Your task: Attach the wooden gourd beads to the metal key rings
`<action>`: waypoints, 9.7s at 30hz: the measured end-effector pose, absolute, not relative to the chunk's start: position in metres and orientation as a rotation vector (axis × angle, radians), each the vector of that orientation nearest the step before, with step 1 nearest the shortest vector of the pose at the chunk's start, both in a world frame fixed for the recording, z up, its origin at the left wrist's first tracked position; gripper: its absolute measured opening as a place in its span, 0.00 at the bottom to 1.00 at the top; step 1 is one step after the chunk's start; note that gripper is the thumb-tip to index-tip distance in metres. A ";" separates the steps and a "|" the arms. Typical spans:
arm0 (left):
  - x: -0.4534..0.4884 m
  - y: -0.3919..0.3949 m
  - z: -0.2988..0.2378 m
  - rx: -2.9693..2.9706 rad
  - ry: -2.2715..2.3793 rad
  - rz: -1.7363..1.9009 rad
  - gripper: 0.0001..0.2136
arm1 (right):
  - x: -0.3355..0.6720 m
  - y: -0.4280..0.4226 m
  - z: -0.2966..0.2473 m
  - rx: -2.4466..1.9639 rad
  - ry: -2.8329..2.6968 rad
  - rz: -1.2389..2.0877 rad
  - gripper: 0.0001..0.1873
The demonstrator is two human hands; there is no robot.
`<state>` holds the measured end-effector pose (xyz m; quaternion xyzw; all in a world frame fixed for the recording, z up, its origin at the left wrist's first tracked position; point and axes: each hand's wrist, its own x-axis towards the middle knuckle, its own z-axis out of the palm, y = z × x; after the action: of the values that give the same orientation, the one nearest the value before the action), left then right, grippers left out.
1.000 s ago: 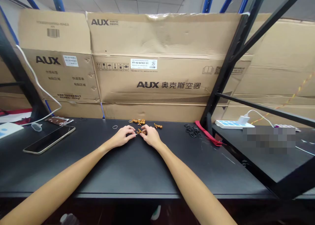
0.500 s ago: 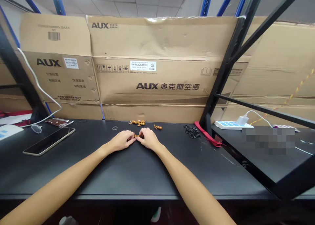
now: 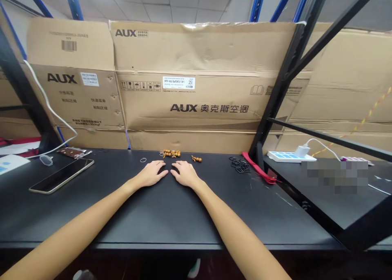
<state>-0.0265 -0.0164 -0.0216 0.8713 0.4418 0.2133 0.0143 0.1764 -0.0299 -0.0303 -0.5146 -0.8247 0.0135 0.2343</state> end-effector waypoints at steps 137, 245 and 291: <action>-0.018 -0.013 -0.012 2.014 0.996 1.031 0.06 | 0.171 -0.035 -0.020 -1.011 -1.950 0.368 0.11; -0.019 -0.021 -0.006 2.225 1.019 0.950 0.13 | 0.171 -0.036 -0.020 -0.988 -2.240 -0.169 0.06; -0.015 -0.024 -0.009 2.570 1.043 0.965 0.08 | 0.168 -0.038 -0.020 -1.076 -2.136 -0.078 0.05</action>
<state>-0.0152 -0.0237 -0.0087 0.8705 0.3533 0.3269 0.1023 0.1676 -0.0376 -0.0203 -0.4185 -0.8309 -0.0305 0.3655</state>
